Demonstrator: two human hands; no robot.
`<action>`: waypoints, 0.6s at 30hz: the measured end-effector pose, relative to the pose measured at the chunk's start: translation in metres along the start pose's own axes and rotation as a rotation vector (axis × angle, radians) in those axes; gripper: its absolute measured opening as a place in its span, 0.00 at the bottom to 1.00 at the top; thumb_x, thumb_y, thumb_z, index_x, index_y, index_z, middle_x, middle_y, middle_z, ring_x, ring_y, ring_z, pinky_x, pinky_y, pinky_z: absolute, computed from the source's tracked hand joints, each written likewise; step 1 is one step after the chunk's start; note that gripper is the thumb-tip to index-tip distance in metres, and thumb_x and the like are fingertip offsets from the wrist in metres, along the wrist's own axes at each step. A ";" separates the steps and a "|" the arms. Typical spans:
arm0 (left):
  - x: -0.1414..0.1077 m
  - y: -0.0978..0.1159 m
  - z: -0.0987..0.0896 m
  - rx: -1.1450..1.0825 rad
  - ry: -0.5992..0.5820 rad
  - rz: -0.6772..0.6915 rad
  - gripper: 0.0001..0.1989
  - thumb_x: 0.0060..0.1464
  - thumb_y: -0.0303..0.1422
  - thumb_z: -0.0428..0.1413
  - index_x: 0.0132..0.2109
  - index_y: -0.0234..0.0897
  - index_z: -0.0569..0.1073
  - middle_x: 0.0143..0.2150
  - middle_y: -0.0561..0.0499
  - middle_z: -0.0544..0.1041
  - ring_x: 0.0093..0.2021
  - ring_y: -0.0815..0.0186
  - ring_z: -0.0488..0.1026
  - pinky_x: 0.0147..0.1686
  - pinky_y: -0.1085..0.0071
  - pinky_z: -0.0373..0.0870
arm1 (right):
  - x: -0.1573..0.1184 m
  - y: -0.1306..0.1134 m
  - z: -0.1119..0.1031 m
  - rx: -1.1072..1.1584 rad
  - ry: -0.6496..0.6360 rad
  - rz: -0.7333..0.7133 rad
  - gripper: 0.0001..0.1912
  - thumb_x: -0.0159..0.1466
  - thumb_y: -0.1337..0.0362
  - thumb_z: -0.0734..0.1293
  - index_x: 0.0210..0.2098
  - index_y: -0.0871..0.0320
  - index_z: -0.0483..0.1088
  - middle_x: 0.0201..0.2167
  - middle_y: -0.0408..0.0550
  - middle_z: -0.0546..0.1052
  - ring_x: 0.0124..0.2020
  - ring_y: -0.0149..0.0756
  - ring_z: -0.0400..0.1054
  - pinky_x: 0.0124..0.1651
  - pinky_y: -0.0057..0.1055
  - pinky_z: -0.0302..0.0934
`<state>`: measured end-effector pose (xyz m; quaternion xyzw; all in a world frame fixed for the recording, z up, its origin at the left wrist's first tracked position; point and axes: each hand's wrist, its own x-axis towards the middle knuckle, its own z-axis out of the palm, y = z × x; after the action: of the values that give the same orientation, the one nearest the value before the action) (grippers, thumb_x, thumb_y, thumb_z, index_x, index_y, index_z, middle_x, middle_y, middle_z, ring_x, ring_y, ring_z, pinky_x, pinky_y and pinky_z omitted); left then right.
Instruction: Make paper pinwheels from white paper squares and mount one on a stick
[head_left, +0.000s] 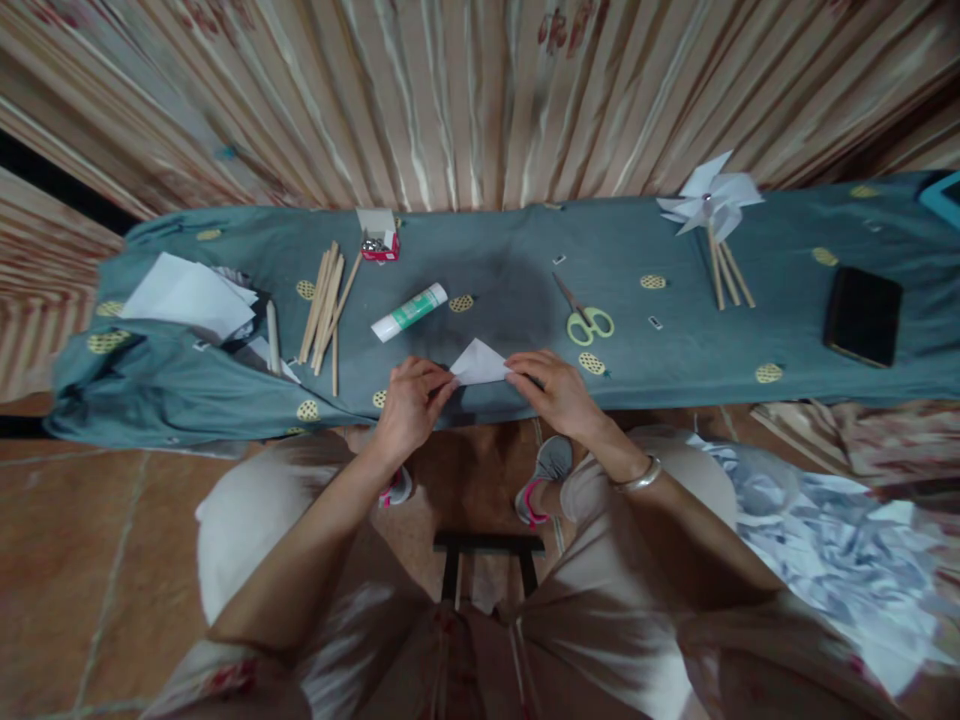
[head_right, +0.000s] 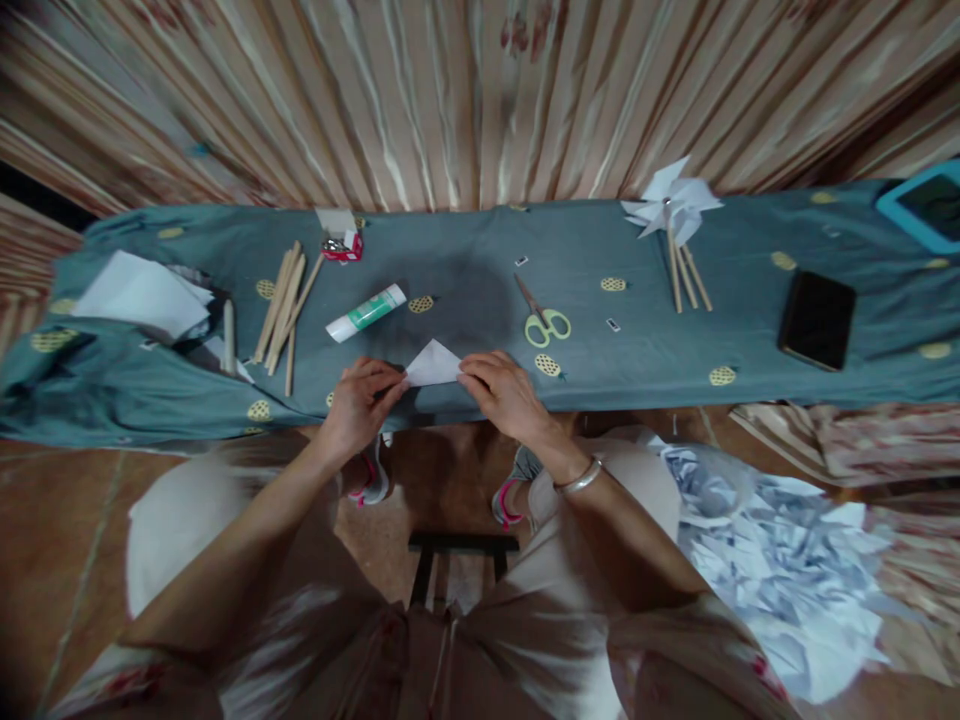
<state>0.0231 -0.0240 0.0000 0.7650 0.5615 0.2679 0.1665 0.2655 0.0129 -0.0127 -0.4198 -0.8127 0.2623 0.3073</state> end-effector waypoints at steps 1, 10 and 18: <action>0.001 -0.001 0.001 0.001 0.000 -0.005 0.15 0.66 0.37 0.51 0.40 0.37 0.81 0.36 0.45 0.79 0.41 0.58 0.73 0.45 0.60 0.68 | 0.001 0.000 0.000 0.012 0.009 0.018 0.11 0.69 0.59 0.62 0.38 0.53 0.77 0.42 0.49 0.82 0.44 0.41 0.74 0.52 0.41 0.67; 0.005 0.002 0.004 0.082 0.030 -0.037 0.14 0.64 0.34 0.53 0.52 0.33 0.77 0.40 0.44 0.80 0.44 0.55 0.73 0.47 0.60 0.68 | 0.009 0.001 0.002 0.064 0.051 0.170 0.06 0.65 0.62 0.66 0.36 0.54 0.76 0.39 0.47 0.80 0.37 0.38 0.74 0.45 0.34 0.67; -0.001 0.008 0.005 -0.100 0.040 0.046 0.13 0.65 0.34 0.52 0.50 0.36 0.78 0.44 0.44 0.82 0.45 0.59 0.76 0.49 0.61 0.70 | 0.009 -0.001 -0.003 0.104 0.007 0.130 0.06 0.64 0.64 0.67 0.38 0.54 0.77 0.40 0.48 0.80 0.39 0.37 0.74 0.47 0.35 0.67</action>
<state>0.0319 -0.0269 0.0006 0.7630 0.5327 0.3148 0.1871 0.2630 0.0199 -0.0076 -0.4560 -0.7681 0.3220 0.3137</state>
